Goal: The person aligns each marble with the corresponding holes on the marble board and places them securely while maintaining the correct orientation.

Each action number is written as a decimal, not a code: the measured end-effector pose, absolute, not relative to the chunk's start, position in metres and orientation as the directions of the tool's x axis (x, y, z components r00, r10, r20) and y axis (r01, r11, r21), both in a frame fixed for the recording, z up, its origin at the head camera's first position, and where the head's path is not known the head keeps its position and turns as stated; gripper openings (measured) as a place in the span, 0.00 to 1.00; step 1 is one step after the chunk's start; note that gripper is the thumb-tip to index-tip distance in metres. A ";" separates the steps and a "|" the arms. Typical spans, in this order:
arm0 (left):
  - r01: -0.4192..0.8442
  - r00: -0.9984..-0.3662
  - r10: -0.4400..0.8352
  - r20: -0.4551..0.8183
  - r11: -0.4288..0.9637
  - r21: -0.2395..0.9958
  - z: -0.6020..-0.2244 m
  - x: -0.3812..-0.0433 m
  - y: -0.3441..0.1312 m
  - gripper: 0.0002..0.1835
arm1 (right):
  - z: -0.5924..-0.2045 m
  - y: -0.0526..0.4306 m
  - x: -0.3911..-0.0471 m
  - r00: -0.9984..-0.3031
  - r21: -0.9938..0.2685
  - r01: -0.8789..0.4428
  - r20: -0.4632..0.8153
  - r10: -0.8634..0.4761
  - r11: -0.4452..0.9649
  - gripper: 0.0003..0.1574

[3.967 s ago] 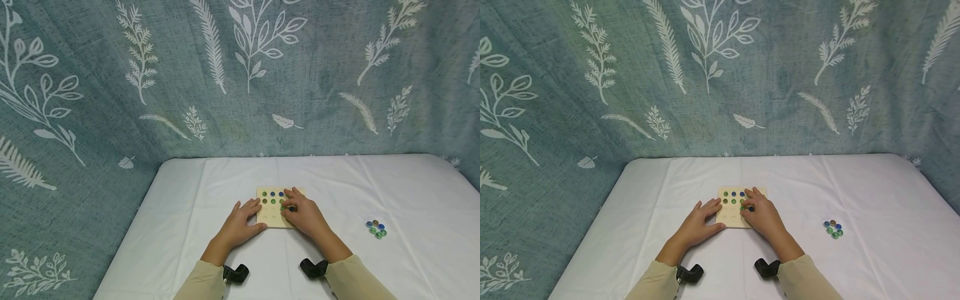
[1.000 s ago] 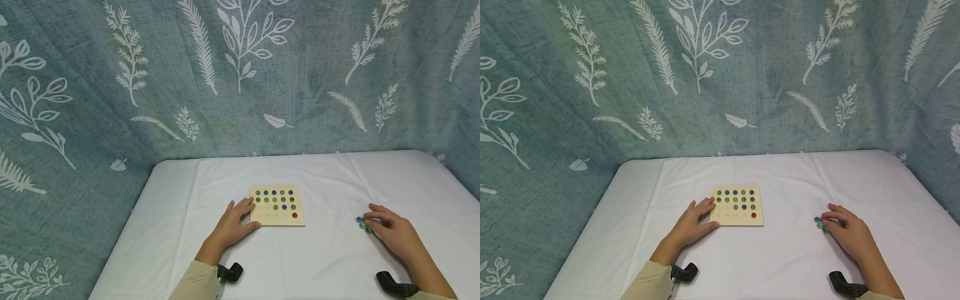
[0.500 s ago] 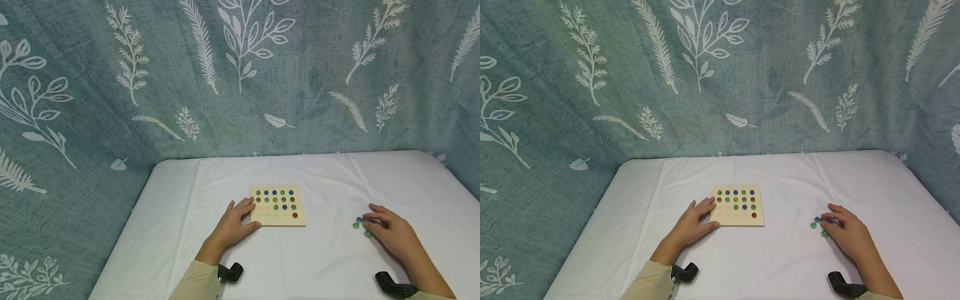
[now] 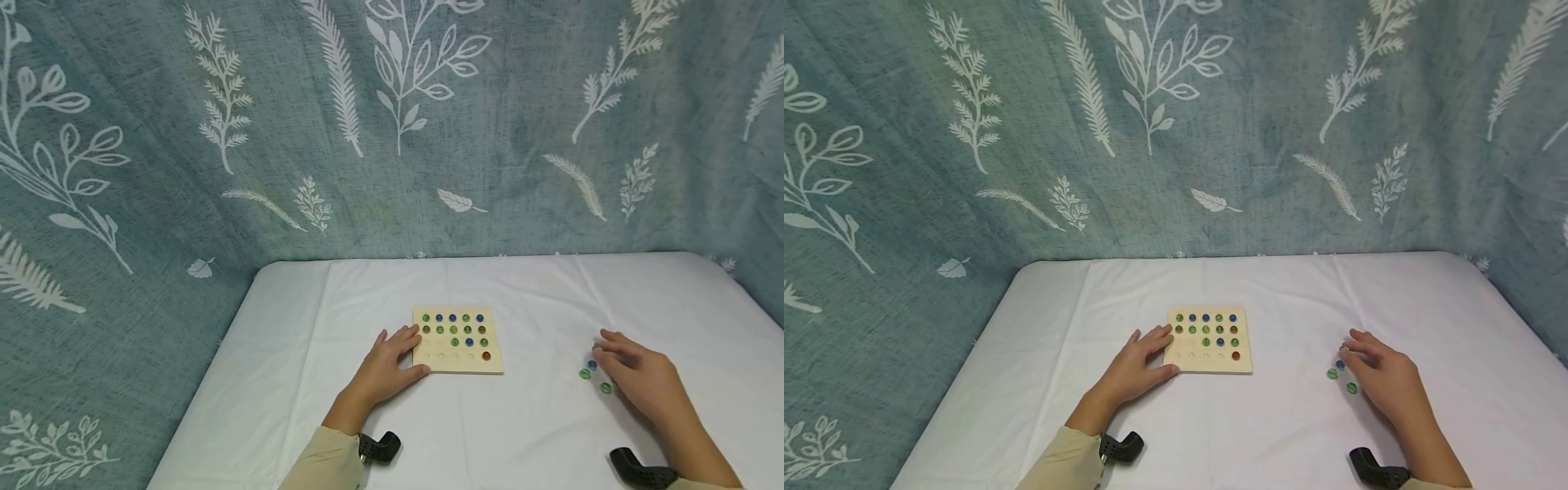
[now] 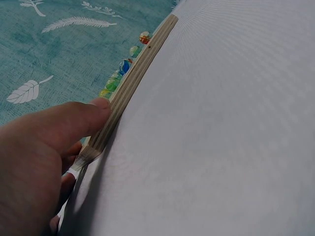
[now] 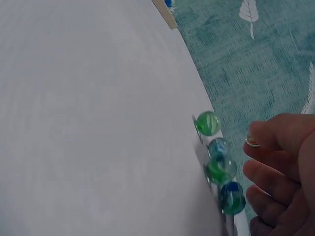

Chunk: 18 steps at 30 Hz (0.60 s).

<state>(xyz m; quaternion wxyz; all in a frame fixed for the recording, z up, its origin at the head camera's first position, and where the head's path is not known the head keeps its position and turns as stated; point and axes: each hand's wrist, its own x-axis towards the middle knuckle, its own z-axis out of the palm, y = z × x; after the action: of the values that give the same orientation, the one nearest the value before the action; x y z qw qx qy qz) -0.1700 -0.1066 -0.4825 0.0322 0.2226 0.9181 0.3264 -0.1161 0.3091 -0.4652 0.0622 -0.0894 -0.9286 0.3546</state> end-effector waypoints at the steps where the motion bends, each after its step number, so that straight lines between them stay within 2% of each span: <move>1: 0.388 -0.899 0.430 0.086 0.690 0.611 -0.483 -0.170 -0.107 0.37 | -0.463 0.307 -0.117 -0.977 -0.672 0.115 0.055 0.204 0.732 0.38; 6: 0.394 -0.898 0.431 0.090 0.696 0.600 -0.484 -0.170 -0.106 0.37 | -0.454 0.291 -0.121 -0.986 -0.681 0.057 0.077 0.149 0.730 0.37; 12: 0.401 -0.896 0.432 0.100 0.692 0.601 -0.483 -0.169 -0.106 0.37 | -0.445 0.267 -0.130 -0.989 -0.665 -0.061 0.140 0.044 0.744 0.31; 18: 0.403 -0.896 0.432 0.104 0.692 0.599 -0.482 -0.169 -0.106 0.37 | -0.444 0.236 -0.143 -0.989 -0.665 -0.107 0.145 -0.012 0.739 0.29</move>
<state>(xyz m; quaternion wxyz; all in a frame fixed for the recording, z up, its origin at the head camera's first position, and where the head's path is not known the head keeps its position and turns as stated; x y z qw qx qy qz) -0.1690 -0.1057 -0.4818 0.0227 0.2271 0.9195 0.3200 -0.1432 0.2364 -0.4442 0.0657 0.0320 -0.9302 0.3596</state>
